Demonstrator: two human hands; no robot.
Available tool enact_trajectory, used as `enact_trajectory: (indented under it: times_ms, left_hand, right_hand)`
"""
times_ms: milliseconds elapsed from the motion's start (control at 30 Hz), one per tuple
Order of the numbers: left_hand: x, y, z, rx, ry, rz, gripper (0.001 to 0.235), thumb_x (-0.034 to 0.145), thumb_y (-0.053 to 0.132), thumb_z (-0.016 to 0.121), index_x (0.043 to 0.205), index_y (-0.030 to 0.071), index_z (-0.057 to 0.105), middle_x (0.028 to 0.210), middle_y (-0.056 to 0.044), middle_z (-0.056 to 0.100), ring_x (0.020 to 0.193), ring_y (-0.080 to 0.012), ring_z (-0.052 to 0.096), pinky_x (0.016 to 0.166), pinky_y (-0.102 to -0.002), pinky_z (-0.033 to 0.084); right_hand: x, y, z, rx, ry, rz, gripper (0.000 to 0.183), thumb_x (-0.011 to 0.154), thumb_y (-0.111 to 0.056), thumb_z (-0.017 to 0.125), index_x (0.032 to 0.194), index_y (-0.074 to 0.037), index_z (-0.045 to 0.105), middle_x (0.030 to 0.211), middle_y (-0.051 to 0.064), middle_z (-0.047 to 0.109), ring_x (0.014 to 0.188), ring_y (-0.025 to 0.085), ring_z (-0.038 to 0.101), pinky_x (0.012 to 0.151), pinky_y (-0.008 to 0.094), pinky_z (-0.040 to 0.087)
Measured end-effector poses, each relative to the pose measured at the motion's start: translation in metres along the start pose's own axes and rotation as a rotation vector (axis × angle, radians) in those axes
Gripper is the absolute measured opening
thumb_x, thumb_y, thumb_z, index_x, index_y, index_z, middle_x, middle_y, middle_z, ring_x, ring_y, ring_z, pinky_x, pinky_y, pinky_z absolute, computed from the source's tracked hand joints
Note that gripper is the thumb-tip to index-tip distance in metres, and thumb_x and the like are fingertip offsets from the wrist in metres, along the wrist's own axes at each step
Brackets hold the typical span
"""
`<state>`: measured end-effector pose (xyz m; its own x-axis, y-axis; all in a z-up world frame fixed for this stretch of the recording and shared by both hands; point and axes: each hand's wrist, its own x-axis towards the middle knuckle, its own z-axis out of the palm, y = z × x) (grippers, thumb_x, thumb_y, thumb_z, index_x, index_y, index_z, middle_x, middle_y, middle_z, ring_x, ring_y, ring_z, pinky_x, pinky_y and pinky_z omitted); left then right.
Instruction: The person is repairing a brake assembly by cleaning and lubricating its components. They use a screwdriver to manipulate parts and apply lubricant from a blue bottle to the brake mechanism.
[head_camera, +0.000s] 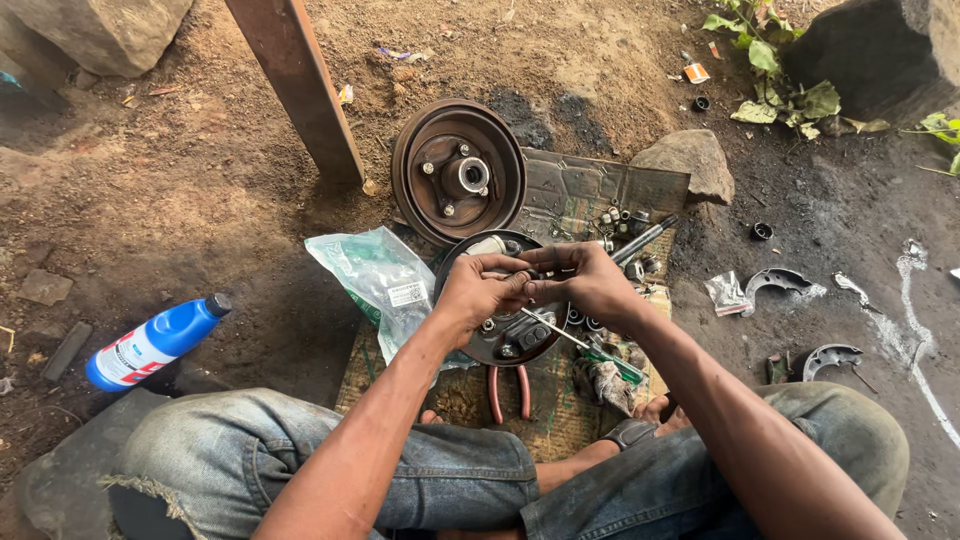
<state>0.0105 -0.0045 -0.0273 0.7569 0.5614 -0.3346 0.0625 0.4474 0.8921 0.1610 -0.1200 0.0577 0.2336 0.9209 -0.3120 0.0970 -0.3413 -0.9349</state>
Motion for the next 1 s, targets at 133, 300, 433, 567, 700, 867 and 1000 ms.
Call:
enact_trajectory:
  times_ms: [133,300,433,567,700,867,1000]
  left_hand:
    - [-0.003,0.006,0.0,0.102,0.039,0.068,0.025,0.084,0.004,0.078,0.108,0.003,0.07,0.09,-0.012,0.076,0.071,-0.0134,0.073,0.059,-0.026,0.059]
    - [-0.004,0.018,-0.003,0.539,0.229,0.243,0.034,0.073,0.001,0.087,0.105,0.006,0.077,0.095,-0.005,0.078,0.081,-0.0123,0.073,0.069,-0.026,0.058]
    - [-0.007,0.021,0.0,0.571,0.242,0.402,0.038,0.071,0.001,0.087,0.106,0.009,0.077,0.097,-0.004,0.076,0.082,-0.013,0.075,0.071,-0.027,0.061]
    - [-0.008,0.02,0.008,0.544,0.217,0.394,0.052,0.066,0.001,0.088,0.114,0.009,0.071,0.095,-0.006,0.076,0.086,-0.0137,0.077,0.075,-0.027,0.064]
    - [-0.008,0.019,0.013,0.533,0.165,0.482,0.048,0.073,0.004,0.089,0.117,0.007,0.07,0.1,-0.007,0.079,0.094,-0.0158,0.079,0.082,-0.026,0.066]
    - [-0.002,0.019,0.009,0.392,0.145,0.541,0.047,0.071,0.003,0.087,0.113,0.003,0.068,0.104,-0.01,0.075,0.097,-0.0215,0.077,0.084,-0.029,0.065]
    - [0.01,0.028,-0.008,0.342,0.208,0.482,0.032,0.08,0.005,0.078,0.111,0.001,0.07,0.102,-0.012,0.074,0.086,-0.0202,0.077,0.07,-0.031,0.063]
  right_hand:
    - [0.005,0.007,-0.001,0.043,0.081,0.054,0.042,0.084,0.004,0.072,0.126,0.0,0.07,0.102,0.014,0.078,0.078,0.016,0.071,0.068,0.033,0.058]
    - [0.022,0.025,-0.011,0.226,0.167,0.119,0.031,0.089,0.003,0.062,0.119,0.004,0.072,0.088,0.007,0.075,0.073,0.013,0.07,0.074,0.029,0.062]
    - [0.032,0.04,-0.01,0.436,0.158,0.278,0.015,0.096,-0.007,0.054,0.105,0.001,0.064,0.077,0.003,0.064,0.065,0.013,0.064,0.068,0.027,0.06]
    - [0.038,0.044,-0.007,0.493,0.036,0.243,0.019,0.104,-0.025,0.06,0.101,-0.006,0.063,0.071,-0.004,0.055,0.055,0.005,0.051,0.05,0.02,0.042]
    - [0.038,0.039,-0.004,0.196,0.021,0.205,0.027,0.1,-0.027,0.066,0.106,-0.001,0.069,0.077,-0.001,0.064,0.057,0.003,0.052,0.049,0.02,0.039]
    - [0.037,0.027,-0.01,0.173,0.017,0.275,0.028,0.096,-0.029,0.065,0.109,-0.004,0.071,0.083,0.003,0.071,0.058,0.006,0.054,0.052,0.021,0.045]
    - [0.04,0.024,-0.037,-0.029,0.044,0.19,0.029,0.096,-0.027,0.063,0.113,-0.007,0.073,0.088,0.004,0.075,0.056,0.008,0.046,0.052,0.023,0.042]
